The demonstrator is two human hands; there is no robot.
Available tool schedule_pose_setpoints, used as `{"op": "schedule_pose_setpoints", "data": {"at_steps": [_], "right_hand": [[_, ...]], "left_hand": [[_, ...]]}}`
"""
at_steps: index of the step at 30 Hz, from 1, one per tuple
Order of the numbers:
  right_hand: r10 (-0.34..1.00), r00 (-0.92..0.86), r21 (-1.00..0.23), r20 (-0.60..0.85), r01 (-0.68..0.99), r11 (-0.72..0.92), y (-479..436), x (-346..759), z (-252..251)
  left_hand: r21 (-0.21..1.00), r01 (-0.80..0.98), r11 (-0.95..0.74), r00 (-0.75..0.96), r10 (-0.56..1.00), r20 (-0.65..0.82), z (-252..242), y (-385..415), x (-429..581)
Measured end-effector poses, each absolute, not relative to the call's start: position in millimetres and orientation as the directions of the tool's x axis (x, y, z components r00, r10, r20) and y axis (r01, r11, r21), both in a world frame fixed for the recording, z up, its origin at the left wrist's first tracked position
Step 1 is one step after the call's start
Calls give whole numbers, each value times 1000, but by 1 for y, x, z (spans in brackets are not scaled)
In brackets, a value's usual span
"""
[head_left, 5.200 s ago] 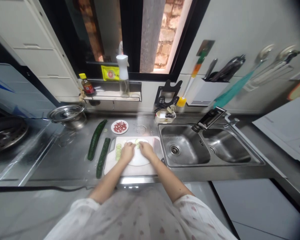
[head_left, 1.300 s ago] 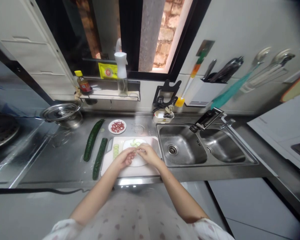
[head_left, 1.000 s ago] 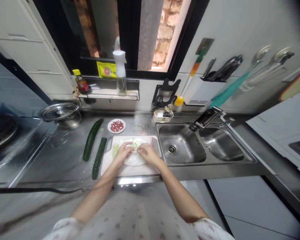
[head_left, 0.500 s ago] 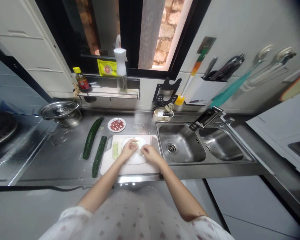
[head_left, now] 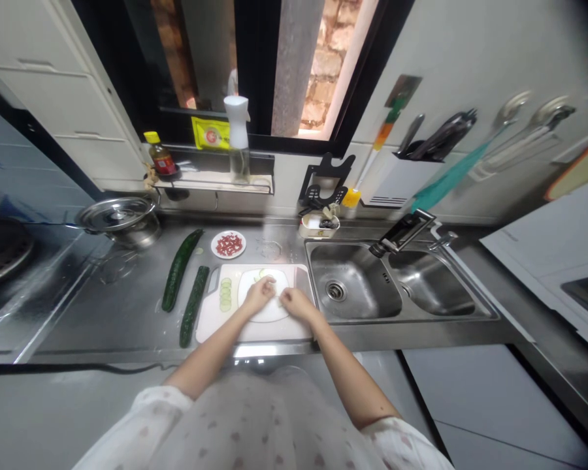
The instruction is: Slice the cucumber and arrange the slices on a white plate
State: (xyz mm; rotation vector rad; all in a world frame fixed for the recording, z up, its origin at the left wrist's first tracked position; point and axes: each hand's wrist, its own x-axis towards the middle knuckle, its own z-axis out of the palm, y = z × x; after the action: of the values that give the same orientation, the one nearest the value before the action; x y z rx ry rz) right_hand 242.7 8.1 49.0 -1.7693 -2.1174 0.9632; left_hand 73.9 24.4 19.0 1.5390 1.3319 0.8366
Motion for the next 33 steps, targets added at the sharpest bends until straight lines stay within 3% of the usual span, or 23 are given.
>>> {"op": "schedule_pose_setpoints", "data": {"at_steps": [15, 22, 33], "right_hand": [[963, -114, -253, -243, 966, 50, 4, 230, 38], [962, -170, -182, -215, 974, 132, -16, 223, 36], [936, -91, -60, -340, 995, 75, -23, 213, 50]], "left_hand": [[638, 754, -155, 238, 970, -45, 10, 31, 90], [539, 786, -302, 328, 943, 50, 8, 21, 82], [402, 873, -277, 303, 953, -1, 8, 15, 80]]}}
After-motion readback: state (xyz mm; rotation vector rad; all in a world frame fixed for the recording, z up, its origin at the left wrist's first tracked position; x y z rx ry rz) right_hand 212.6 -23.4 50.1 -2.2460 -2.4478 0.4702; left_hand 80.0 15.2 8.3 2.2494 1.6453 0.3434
